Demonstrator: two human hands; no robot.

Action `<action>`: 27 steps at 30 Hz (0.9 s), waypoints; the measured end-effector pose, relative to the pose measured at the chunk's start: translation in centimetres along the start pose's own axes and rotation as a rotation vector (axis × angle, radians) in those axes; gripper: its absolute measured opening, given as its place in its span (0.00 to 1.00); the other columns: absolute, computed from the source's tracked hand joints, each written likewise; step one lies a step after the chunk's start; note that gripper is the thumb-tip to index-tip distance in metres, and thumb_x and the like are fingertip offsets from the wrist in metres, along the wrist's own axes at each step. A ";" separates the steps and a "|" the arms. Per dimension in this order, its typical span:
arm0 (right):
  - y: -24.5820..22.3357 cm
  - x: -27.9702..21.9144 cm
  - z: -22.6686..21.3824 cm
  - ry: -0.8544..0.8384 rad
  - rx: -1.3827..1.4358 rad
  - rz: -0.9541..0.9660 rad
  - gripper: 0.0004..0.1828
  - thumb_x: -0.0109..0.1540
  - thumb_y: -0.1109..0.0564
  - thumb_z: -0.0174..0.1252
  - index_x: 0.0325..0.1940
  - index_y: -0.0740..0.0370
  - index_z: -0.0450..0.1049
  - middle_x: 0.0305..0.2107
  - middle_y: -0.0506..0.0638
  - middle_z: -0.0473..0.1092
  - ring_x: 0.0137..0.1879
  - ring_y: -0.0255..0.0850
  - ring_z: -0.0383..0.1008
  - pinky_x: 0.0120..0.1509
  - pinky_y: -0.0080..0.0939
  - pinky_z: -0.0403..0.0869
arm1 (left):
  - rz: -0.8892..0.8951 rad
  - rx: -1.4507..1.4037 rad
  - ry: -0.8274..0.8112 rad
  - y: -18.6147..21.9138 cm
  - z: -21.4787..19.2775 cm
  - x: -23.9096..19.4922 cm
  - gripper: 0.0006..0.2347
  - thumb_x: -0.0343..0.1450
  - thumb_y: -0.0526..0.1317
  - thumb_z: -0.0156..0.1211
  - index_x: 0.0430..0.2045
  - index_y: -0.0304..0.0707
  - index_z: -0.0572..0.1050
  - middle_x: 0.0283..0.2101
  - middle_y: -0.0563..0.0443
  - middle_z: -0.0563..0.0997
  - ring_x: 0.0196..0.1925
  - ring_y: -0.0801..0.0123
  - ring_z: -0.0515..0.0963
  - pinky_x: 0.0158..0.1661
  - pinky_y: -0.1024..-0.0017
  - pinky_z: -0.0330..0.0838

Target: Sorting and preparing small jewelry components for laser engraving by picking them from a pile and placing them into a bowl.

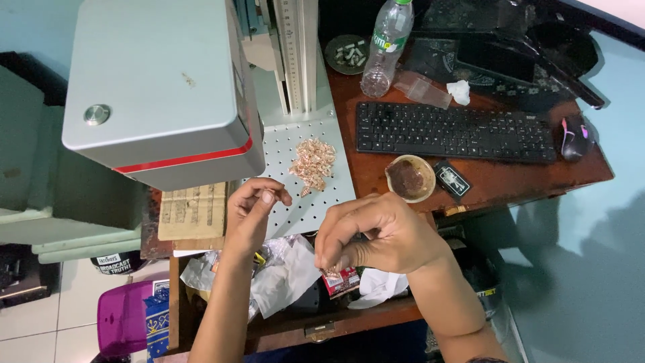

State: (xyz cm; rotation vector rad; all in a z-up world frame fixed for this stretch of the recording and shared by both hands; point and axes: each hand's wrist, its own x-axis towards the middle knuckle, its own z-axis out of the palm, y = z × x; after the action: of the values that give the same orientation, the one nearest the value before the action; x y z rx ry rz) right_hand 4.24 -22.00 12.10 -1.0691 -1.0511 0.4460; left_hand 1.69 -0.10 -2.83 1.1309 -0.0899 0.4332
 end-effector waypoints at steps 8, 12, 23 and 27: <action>0.1 0.2 -0.2 -0.036 0.021 -0.005 0.05 0.59 0.62 0.69 0.32 0.67 0.82 0.27 0.55 0.76 0.33 0.39 0.77 0.40 0.38 0.76 | -0.010 -0.035 -0.021 -0.3 -0.3 0.0 0.13 0.71 0.41 0.61 0.40 0.25 0.76 0.29 0.31 0.80 0.36 0.56 0.82 0.45 0.68 0.71; 0.0 0.0 0.0 -0.037 0.036 0.000 0.05 0.60 0.61 0.68 0.31 0.67 0.81 0.28 0.54 0.76 0.34 0.39 0.77 0.40 0.39 0.77 | -0.001 -0.046 -0.022 -0.2 -0.1 -0.1 0.13 0.70 0.39 0.61 0.39 0.24 0.77 0.29 0.30 0.80 0.36 0.57 0.82 0.45 0.68 0.71; -0.1 -0.1 0.5 -0.018 0.066 0.005 0.05 0.59 0.63 0.68 0.30 0.68 0.81 0.27 0.56 0.76 0.33 0.41 0.78 0.39 0.39 0.77 | 0.010 -0.024 -0.041 0.0 -0.2 0.0 0.12 0.69 0.37 0.60 0.39 0.23 0.77 0.27 0.30 0.80 0.34 0.58 0.82 0.44 0.69 0.71; -0.2 -0.1 0.5 -0.022 0.067 0.000 0.06 0.60 0.62 0.68 0.30 0.68 0.81 0.27 0.55 0.76 0.34 0.41 0.77 0.40 0.39 0.77 | 0.014 -0.035 -0.047 -0.2 -0.4 0.0 0.12 0.68 0.36 0.60 0.40 0.23 0.77 0.27 0.29 0.80 0.34 0.57 0.82 0.44 0.67 0.71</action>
State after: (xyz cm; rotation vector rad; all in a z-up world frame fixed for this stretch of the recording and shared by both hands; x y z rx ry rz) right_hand 3.74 -21.86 12.25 -1.0065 -1.0489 0.4907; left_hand 1.71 0.21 -3.15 1.1070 -0.1457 0.4159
